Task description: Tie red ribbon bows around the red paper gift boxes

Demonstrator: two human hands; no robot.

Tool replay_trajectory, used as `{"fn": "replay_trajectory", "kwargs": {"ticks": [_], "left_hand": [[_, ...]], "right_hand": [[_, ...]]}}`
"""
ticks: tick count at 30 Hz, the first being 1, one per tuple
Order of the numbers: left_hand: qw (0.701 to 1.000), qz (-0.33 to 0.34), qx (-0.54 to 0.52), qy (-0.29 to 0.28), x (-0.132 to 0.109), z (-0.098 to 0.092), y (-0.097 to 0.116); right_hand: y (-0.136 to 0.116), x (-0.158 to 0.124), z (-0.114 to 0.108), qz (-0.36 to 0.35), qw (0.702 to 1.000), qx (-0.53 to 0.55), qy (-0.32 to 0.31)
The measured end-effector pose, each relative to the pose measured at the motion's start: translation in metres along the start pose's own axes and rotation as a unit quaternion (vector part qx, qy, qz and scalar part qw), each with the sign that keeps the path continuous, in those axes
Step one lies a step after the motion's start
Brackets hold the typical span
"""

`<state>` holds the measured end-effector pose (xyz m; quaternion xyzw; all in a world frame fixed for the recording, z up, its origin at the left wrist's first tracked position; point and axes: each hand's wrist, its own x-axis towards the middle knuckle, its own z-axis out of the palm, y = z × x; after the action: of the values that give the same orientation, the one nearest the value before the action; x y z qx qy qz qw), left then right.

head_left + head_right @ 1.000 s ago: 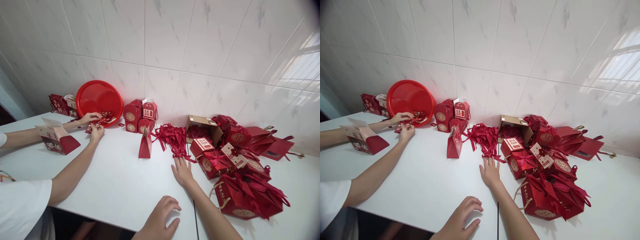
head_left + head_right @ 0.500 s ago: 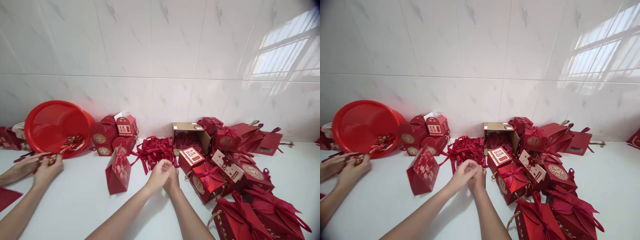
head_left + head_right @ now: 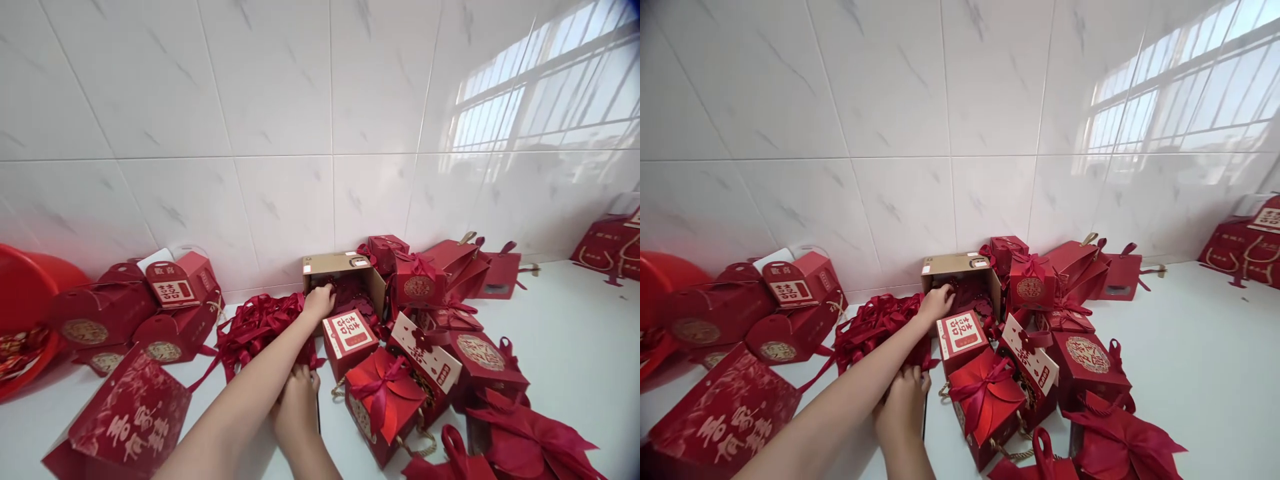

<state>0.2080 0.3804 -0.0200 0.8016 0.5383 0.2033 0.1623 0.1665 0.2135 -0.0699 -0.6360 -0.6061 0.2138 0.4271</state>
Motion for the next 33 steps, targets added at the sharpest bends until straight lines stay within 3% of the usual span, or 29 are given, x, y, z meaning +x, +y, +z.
{"fn": "replay_trajectory", "kwargs": {"ticks": [6, 12, 16, 21, 24, 27, 30, 33], "left_hand": [[1.000, -0.006, 0.028, -0.001, 0.019, 0.009, 0.010], [0.997, 0.017, -0.063, 0.040, -0.002, -0.004, 0.018], [0.985, 0.027, -0.157, 0.072, -0.048, -0.040, 0.021], [0.964, 0.048, -0.241, 0.103, -0.149, -0.122, 0.022], [0.928, 0.008, -0.371, 0.040, -0.209, -0.166, 0.022], [0.876, -0.012, -0.481, 0.027, -0.246, -0.191, 0.018], [0.807, -0.011, -0.591, -0.007, -0.257, -0.199, 0.013], [0.763, -0.021, -0.644, -0.048, -0.256, -0.200, 0.011]], "right_hand": [[-0.003, 0.003, 0.000, 0.002, 1.000, 0.008, 0.003], [0.000, 0.002, -0.001, -0.007, 0.999, 0.028, 0.016], [0.003, -0.001, 0.000, 0.005, 0.999, 0.025, 0.041], [-0.007, -0.006, -0.005, 0.012, 0.994, -0.008, 0.106], [-0.033, -0.007, -0.030, -0.057, 0.986, 0.093, 0.126], [-0.070, -0.012, -0.068, -0.187, 0.937, 0.284, 0.076], [-0.101, -0.021, -0.100, -0.229, 0.898, 0.375, 0.003], [-0.114, -0.025, -0.111, -0.257, 0.881, 0.397, -0.032]]}}
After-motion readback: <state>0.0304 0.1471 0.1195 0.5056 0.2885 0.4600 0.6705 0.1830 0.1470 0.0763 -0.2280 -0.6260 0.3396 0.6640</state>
